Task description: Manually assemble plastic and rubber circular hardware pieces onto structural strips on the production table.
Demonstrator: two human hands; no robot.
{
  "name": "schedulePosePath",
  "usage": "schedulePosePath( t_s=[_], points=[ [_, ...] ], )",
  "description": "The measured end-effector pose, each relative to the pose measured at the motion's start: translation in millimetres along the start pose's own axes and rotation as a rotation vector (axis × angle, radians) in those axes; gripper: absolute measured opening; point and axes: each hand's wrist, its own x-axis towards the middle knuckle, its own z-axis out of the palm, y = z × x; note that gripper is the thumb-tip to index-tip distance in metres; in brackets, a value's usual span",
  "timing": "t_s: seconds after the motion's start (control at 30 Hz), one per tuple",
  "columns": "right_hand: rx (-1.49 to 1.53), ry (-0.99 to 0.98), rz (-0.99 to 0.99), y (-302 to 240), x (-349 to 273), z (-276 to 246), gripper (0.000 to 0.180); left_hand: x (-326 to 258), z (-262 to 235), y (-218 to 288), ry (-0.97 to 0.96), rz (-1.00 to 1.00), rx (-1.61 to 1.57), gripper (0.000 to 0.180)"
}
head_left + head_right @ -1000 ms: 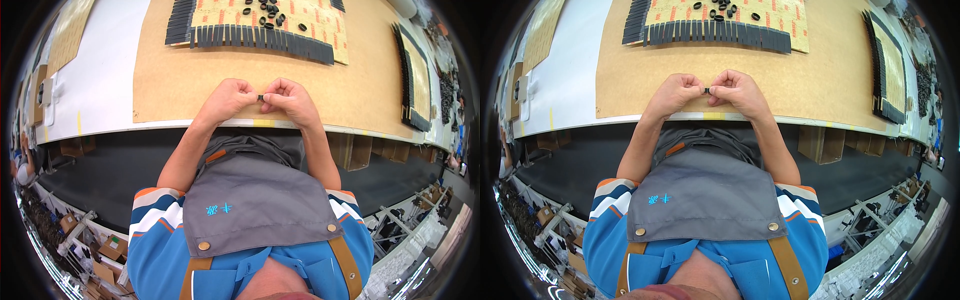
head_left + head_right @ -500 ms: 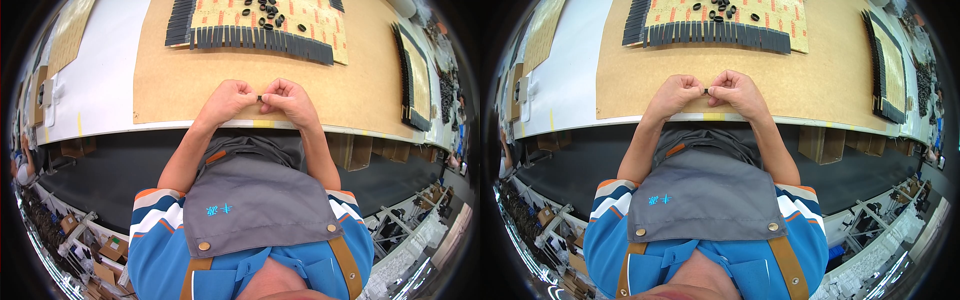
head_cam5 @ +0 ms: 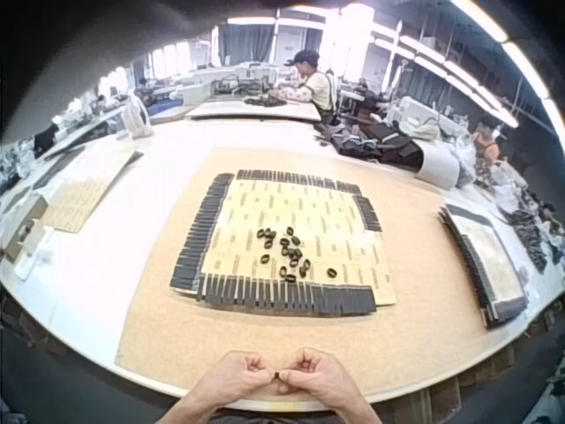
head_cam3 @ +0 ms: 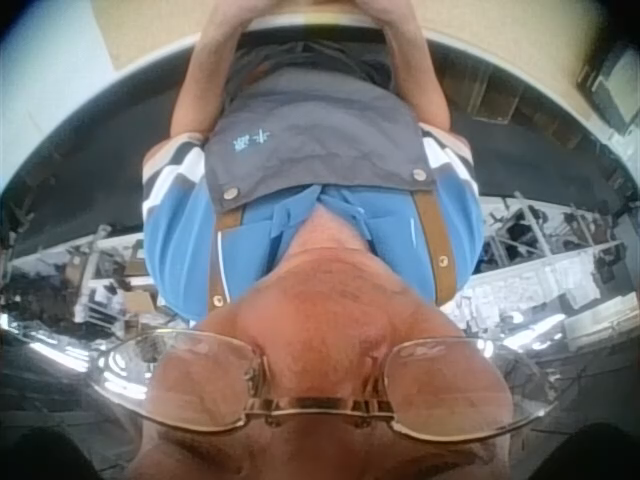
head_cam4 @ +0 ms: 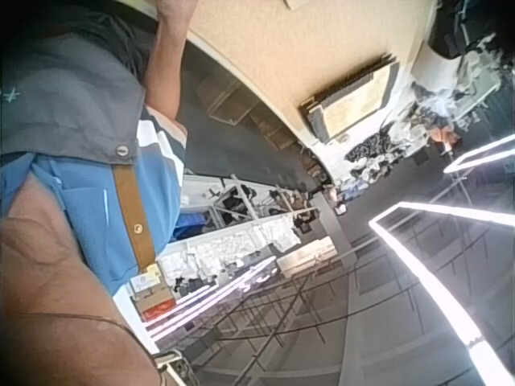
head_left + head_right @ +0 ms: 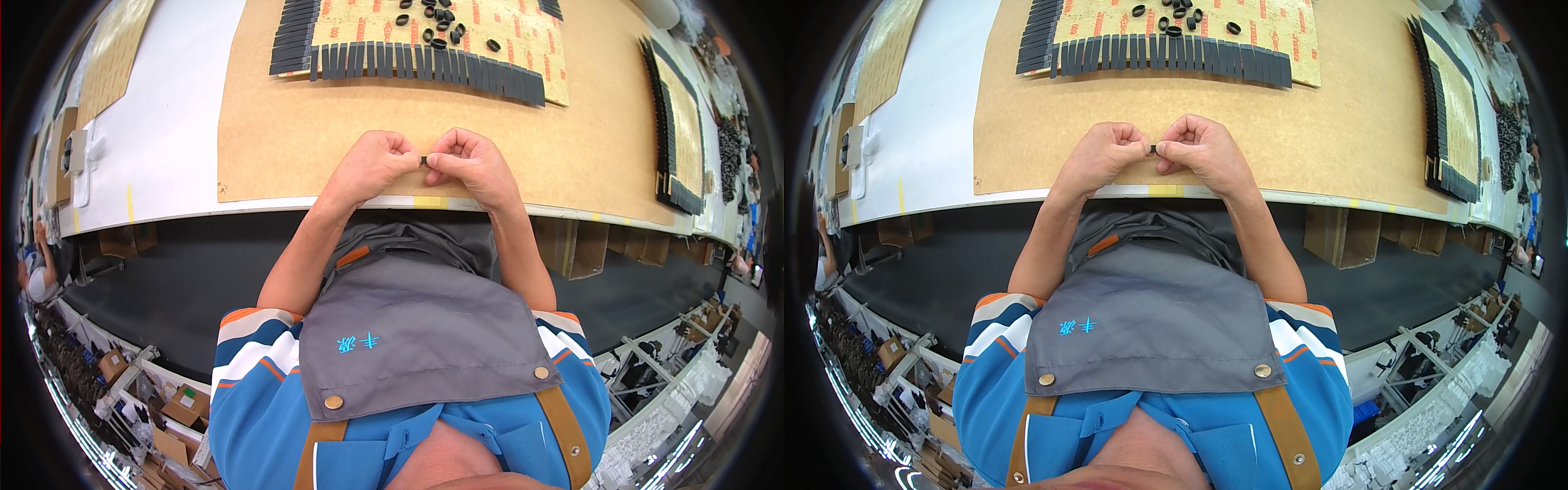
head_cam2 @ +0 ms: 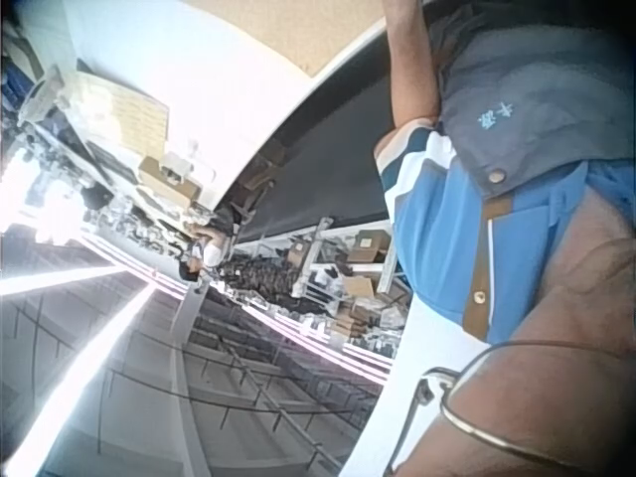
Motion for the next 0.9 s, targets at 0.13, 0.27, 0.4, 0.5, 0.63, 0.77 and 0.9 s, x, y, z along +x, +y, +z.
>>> schedulePosePath(
  t_s=[0.13, 0.27, 0.4, 0.5, 0.63, 0.77, 0.9],
  points=[
    [-0.005, 0.006, 0.005, -0.3, 0.6, 0.5, 0.008, 0.8, -0.2, 0.3, -0.006, 0.004, 0.003, 0.012],
    [-0.018, 0.012, 0.011, -0.5, 1.5, 1.1, 0.009, 1.3, -0.7, -0.2, -0.007, 0.003, 0.0, 0.012],
    [-0.028, 0.006, 0.016, -0.8, 1.8, 1.5, 0.009, 0.4, 0.6, 0.6, -0.001, 0.006, 0.002, 0.013],
    [-0.053, 0.012, 0.044, 0.0, 1.6, 2.1, 0.01, 1.4, 0.7, -2.9, -0.004, 0.024, 0.006, 0.015],
    [-0.066, -0.051, 0.078, -5.3, 2.2, -1.2, 0.01, -1.5, -1.8, 1.7, -0.041, -0.022, -0.062, 0.016],
    [0.022, -0.037, 0.104, -5.4, 2.1, -14.4, 0.019, -2.4, -2.7, 4.6, -0.062, -0.054, -0.066, 0.015],
    [-0.074, -0.107, 0.138, -10.4, -0.1, -16.4, 0.024, -2.4, -4.3, 7.0, -0.07, -0.056, -0.071, 0.015]
  ],
)
